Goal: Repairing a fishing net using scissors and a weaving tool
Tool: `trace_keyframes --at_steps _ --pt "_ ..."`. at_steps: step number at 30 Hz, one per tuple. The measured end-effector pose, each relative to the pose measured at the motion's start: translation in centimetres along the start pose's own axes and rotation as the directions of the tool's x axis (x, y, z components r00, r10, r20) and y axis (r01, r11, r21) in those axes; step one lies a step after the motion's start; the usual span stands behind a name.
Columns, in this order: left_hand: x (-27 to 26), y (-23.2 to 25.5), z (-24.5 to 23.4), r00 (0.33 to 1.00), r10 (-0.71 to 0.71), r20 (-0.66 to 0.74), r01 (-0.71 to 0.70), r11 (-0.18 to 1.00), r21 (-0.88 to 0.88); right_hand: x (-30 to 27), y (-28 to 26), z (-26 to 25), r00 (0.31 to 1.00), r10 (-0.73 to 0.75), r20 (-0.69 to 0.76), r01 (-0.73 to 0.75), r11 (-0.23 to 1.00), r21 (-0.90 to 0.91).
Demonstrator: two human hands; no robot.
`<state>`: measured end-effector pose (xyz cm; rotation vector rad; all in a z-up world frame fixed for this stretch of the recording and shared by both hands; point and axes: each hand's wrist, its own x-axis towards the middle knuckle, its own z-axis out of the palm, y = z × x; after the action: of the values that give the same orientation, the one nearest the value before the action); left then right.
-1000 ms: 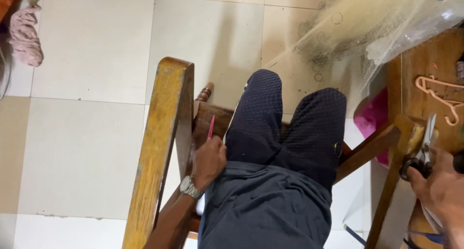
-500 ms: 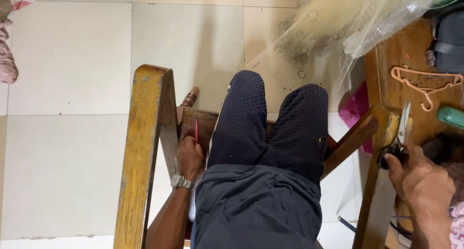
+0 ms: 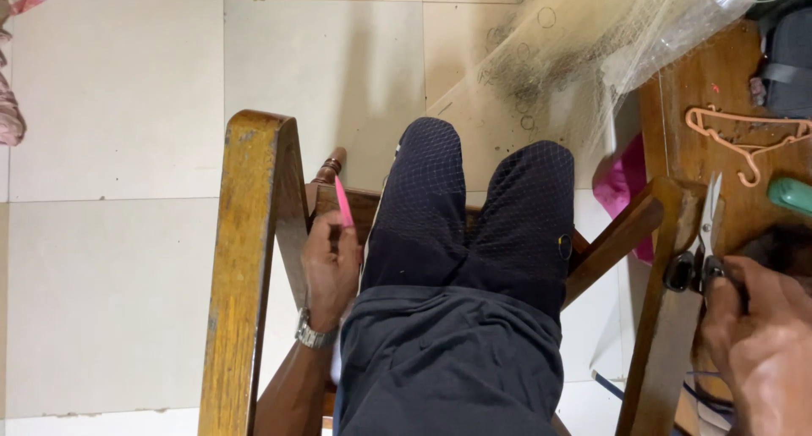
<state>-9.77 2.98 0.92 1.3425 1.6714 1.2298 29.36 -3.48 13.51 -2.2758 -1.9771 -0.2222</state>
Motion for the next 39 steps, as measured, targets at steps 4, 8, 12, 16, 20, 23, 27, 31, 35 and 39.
trace_keyframes --at_steps 4,8,12,16,20,23,27,31,35,39 --pt "-1.7 3.6 1.7 0.977 -0.104 0.187 0.164 0.925 -0.341 0.1 -3.1 0.3 0.927 0.142 0.347 -0.186 0.978 0.098" --pt "-5.5 5.5 5.3 0.857 0.119 0.502 0.112 0.907 -0.405 -2.1 -11.5 5.2 0.872 -0.233 0.43 -0.208 0.619 0.757" --pt "-7.4 5.6 7.7 0.796 0.091 0.598 0.19 0.901 -0.39 -2.8 -16.7 8.1 0.856 -0.193 0.48 -0.471 0.091 0.877" --pt "-6.3 4.3 8.2 0.731 0.082 0.677 0.116 0.963 -0.242 -3.2 -14.6 10.7 0.88 -0.15 0.45 -0.428 0.158 0.89" --pt "-4.5 2.5 8.6 0.768 0.357 0.532 -0.428 0.904 0.012 -1.4 -11.1 13.0 0.895 0.032 0.444 -0.443 0.174 0.88" --pt "-3.7 1.7 8.5 0.746 0.316 0.587 -0.553 0.784 0.281 -0.5 -10.8 14.3 0.916 -0.012 0.401 -0.363 0.404 0.84" --pt "-5.0 -1.3 9.1 0.685 0.261 0.68 -0.65 0.639 0.411 0.9 -12.9 13.6 0.91 -0.231 0.343 -0.097 0.687 0.72" --pt "-5.0 -0.8 8.4 0.704 0.263 0.66 -0.634 0.651 0.417 -0.4 -13.3 15.2 0.903 -0.338 0.267 0.098 0.765 0.636" --pt "-5.6 -1.0 8.3 0.71 0.276 0.648 -0.617 0.687 0.384 -1.3 -13.5 13.9 0.85 -0.405 0.337 0.15 0.798 0.584" --pt "-5.6 -0.5 7.8 0.702 0.308 0.643 -0.632 0.684 0.363 -1.7 -13.2 13.3 0.841 -0.407 0.357 0.135 0.796 0.591"
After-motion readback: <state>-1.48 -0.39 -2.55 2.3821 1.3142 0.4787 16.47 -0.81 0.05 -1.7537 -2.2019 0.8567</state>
